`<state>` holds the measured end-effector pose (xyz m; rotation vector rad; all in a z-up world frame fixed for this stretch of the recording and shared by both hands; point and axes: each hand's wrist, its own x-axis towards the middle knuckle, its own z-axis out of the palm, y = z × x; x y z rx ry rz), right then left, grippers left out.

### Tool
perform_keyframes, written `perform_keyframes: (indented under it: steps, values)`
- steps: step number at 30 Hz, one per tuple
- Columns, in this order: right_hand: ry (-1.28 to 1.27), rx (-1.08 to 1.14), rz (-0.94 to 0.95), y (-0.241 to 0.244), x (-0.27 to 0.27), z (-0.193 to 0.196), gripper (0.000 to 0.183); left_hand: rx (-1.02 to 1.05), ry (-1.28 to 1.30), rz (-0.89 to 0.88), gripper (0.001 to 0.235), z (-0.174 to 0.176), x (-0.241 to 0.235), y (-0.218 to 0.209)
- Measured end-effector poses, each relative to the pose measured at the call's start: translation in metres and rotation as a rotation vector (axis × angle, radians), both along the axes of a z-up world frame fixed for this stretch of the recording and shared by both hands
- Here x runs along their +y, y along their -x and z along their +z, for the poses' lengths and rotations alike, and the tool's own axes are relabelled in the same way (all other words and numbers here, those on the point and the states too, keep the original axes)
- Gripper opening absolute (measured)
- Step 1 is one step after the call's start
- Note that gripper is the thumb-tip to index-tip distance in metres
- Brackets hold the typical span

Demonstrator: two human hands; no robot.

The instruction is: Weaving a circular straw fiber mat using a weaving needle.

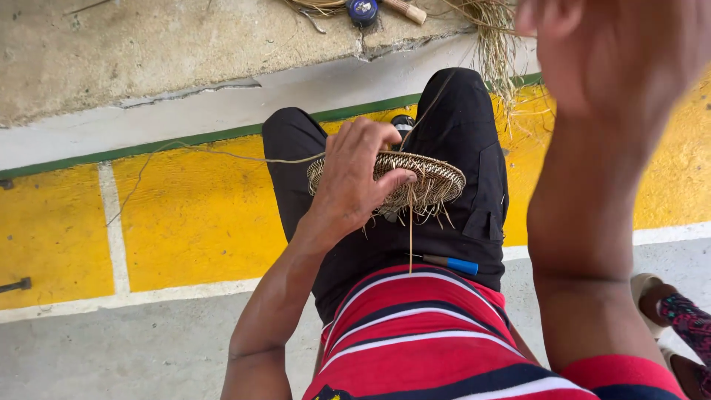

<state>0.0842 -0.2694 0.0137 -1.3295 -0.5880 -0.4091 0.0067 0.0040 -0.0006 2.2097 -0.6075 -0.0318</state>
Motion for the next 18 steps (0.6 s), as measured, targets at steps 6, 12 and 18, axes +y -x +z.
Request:
perform_keyframes:
  steps: [6, 12, 18]
  values:
    - [-0.035, 0.103, 0.108, 0.089, 0.058, 0.007, 0.014, -0.181, -0.074, -0.016, 0.043, -0.003, -0.003, 0.0]
    - [0.462, 0.203, -0.23, 0.116, 0.07, -0.032, 0.018, -0.196, -0.051, -0.027, 0.043, -0.004, -0.001, 0.002]
    - [0.615, 0.026, -0.368, 0.121, 0.077, -0.034, 0.024, -0.205, -0.04, -0.031, 0.045, -0.006, -0.004, 0.008]
